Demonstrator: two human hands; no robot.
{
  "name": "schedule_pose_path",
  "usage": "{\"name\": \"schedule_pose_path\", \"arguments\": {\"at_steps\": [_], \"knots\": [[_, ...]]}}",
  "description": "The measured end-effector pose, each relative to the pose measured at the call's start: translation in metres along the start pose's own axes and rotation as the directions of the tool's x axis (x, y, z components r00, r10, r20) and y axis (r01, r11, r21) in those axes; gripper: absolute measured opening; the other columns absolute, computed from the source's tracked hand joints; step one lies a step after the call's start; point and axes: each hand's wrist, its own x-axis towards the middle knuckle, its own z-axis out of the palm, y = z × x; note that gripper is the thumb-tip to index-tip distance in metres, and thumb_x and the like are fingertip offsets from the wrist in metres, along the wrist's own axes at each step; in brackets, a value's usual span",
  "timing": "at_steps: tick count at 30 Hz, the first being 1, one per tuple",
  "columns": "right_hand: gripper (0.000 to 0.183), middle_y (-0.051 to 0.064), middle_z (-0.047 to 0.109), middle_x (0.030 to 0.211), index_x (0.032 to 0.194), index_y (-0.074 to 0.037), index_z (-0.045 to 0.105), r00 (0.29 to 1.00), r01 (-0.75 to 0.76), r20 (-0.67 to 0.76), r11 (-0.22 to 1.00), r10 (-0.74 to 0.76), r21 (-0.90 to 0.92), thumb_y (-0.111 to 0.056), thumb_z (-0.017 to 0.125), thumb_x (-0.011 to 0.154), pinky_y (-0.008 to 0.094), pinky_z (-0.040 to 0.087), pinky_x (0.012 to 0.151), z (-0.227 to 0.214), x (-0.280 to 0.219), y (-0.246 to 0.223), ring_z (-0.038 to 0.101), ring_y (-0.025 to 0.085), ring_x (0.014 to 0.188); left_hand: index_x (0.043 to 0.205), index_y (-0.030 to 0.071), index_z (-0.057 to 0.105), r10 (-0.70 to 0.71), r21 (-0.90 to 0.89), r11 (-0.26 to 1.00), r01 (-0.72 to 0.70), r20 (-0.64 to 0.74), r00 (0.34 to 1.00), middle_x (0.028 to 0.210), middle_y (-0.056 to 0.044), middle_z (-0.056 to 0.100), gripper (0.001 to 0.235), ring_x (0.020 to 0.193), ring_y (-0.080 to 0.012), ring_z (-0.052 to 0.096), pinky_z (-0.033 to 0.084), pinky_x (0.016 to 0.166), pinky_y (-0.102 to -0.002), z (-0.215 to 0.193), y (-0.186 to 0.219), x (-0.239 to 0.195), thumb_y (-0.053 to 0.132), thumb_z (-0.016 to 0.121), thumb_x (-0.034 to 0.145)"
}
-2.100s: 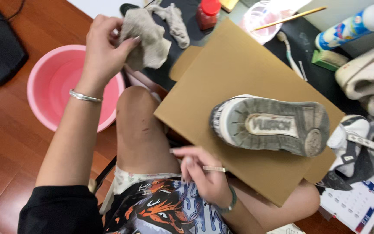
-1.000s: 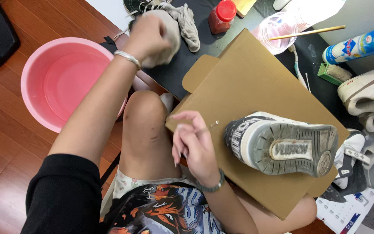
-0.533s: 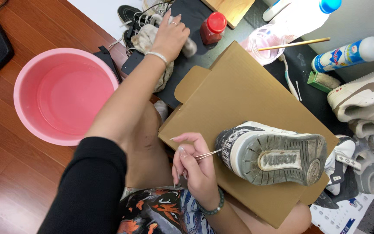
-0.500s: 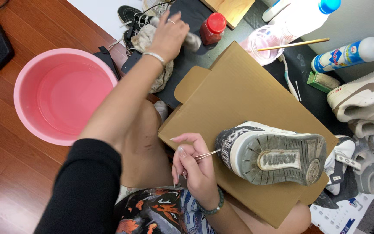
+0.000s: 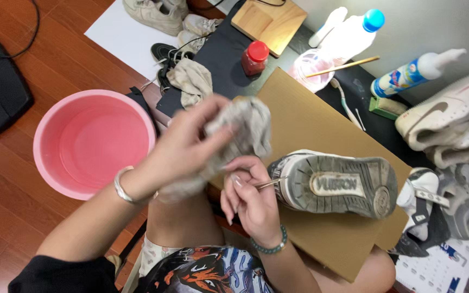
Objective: The person cleans the sole of a white sneaker using a metal pick to scrape dirt from the tread and logo, then scrubs the surface with a toothbrush and wipes it with a cloth. The shoe is held over a cardboard box while the person sits on the floor.
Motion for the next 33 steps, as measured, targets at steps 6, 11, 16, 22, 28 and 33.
{"name": "schedule_pose_path", "arguments": {"at_steps": [6, 11, 16, 22, 28, 33], "knots": [[0.022, 0.001, 0.039, 0.068, 0.119, 0.001, 0.051, 0.989, -0.026, -0.143, 0.997, 0.037, 0.079, -0.004, 0.039, 0.102, 0.024, 0.036, 0.042, -0.007, -0.002, -0.010, 0.031, 0.010, 0.051, 0.112, 0.002, 0.063, -0.084, -0.087, 0.992, 0.088, 0.051, 0.995, 0.088, -0.010, 0.078, 0.025, 0.079, -0.0085, 0.075, 0.057, 0.067, -0.026, 0.037, 0.014, -0.019, 0.018, 0.071, 0.095], [0.027, -0.001, 0.039, 0.063, 0.122, 0.000, 0.053, 0.980, -0.062, -0.181, 0.992, 0.082, 0.110, -0.004, 0.040, 0.099, 0.023, 0.036, 0.038, -0.012, -0.022, -0.017, 0.032, 0.009, 0.047, 0.121, 0.001, 0.060, 0.186, -0.055, 0.981, -0.188, -0.042, 0.982, 0.105, -0.012, 0.077, 0.032, 0.100, -0.0156, 0.078, 0.061, 0.081, -0.027, 0.042, 0.018, -0.051, 0.010, 0.074, 0.094], [0.028, -0.002, 0.042, 0.064, 0.118, -0.002, 0.053, 0.967, -0.135, -0.239, 0.972, 0.087, -0.191, -0.001, 0.042, 0.093, 0.024, 0.039, 0.038, 0.003, -0.019, -0.025, 0.036, 0.009, 0.044, 0.123, 0.000, 0.060, 0.140, 0.003, 0.990, -0.140, -0.054, 0.989, 0.102, -0.012, 0.075, 0.039, 0.094, -0.0179, 0.077, 0.058, 0.078, -0.028, 0.038, 0.024, -0.053, 0.006, 0.074, 0.087], [0.024, 0.001, 0.047, 0.068, 0.122, 0.003, 0.054, 0.997, -0.068, -0.071, 0.867, 0.038, -0.495, -0.002, 0.043, 0.102, 0.025, 0.040, 0.041, 0.006, -0.021, -0.018, 0.040, 0.009, 0.047, 0.126, 0.001, 0.058, 0.121, -0.126, 0.984, -0.123, -0.026, 0.992, 0.109, -0.012, 0.075, 0.034, 0.102, -0.0169, 0.076, 0.059, 0.085, -0.028, 0.040, 0.017, -0.059, 0.002, 0.070, 0.095], [0.034, 0.002, 0.056, 0.087, 0.129, -0.004, 0.047, 0.982, -0.036, -0.181, 0.995, 0.052, 0.091, -0.001, 0.042, 0.096, 0.023, 0.035, 0.044, 0.002, -0.016, 0.007, 0.039, 0.007, 0.058, 0.134, 0.002, 0.056, 0.143, -0.243, 0.956, -0.167, -0.114, 0.983, 0.123, -0.010, 0.070, 0.039, 0.116, -0.0146, 0.070, 0.056, 0.099, -0.028, 0.049, 0.003, -0.077, -0.004, 0.063, 0.095], [0.031, 0.001, 0.043, 0.076, 0.134, -0.002, 0.045, 0.976, 0.127, -0.186, 0.989, -0.111, 0.074, -0.004, 0.041, 0.104, 0.024, 0.038, 0.046, 0.008, -0.006, 0.015, 0.039, 0.009, 0.060, 0.137, 0.002, 0.054, 0.057, -0.367, 0.920, -0.140, -0.228, 0.972, 0.125, -0.005, 0.063, 0.042, 0.118, -0.0130, 0.061, 0.052, 0.101, -0.026, 0.054, -0.027, -0.079, -0.005, 0.063, 0.096]]}}
